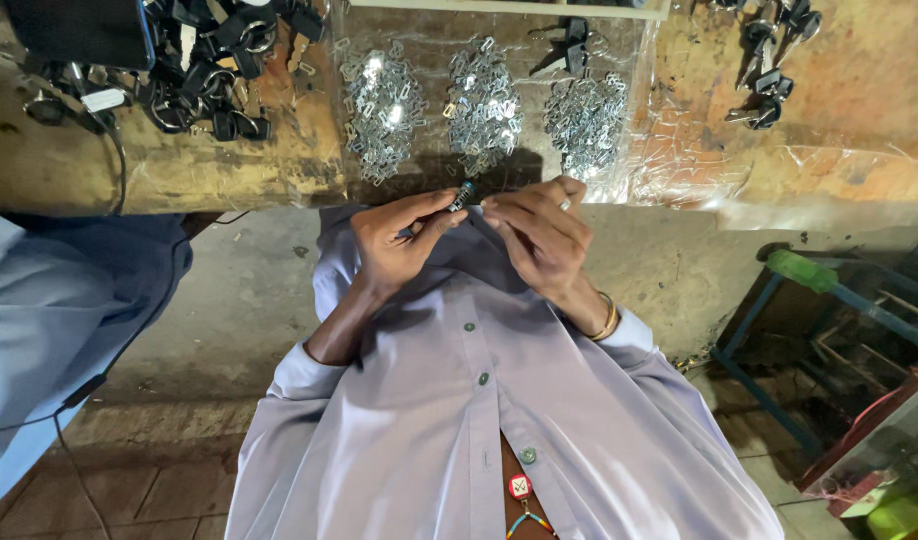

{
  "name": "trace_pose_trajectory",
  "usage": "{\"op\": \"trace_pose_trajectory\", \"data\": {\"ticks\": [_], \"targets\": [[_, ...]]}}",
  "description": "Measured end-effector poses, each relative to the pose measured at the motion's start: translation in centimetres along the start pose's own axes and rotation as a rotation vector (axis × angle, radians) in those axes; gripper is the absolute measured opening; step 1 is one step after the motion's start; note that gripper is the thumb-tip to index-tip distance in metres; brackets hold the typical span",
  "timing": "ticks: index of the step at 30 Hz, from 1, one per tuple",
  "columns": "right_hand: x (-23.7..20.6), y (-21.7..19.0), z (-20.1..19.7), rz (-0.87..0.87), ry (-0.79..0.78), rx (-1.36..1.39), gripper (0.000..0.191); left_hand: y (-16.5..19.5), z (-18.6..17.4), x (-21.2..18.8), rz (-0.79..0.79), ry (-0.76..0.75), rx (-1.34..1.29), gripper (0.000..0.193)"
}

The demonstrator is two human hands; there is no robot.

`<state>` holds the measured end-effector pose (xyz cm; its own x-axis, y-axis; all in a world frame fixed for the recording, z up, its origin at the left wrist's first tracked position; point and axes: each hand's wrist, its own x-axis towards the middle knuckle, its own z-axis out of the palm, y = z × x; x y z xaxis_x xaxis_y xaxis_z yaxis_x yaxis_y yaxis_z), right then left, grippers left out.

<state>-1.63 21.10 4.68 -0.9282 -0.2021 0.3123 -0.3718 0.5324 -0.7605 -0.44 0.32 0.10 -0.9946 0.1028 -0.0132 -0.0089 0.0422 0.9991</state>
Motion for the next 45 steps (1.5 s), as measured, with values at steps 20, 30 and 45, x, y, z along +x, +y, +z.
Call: {"op": "trace_pose_trajectory", "data": {"ticks": [20,30,45], "targets": [[1.5,-1.2,-0.6,0.271,-0.243,-0.019,0.036,0.3,-0.4,0.5,0.382,-0.046,0.353,0.026],[7.5,0.6,-4.1,0.116,-0.542,0.068,0.018,3.1,-1.4,2.0,0.462,-0.218,0.22,0.032],[7.2,4.2,-5.5,0.394,0.174,1.472,0.006,2.9,-0.4,1.9,0.272,0.039,-0.009,0.035]]}}
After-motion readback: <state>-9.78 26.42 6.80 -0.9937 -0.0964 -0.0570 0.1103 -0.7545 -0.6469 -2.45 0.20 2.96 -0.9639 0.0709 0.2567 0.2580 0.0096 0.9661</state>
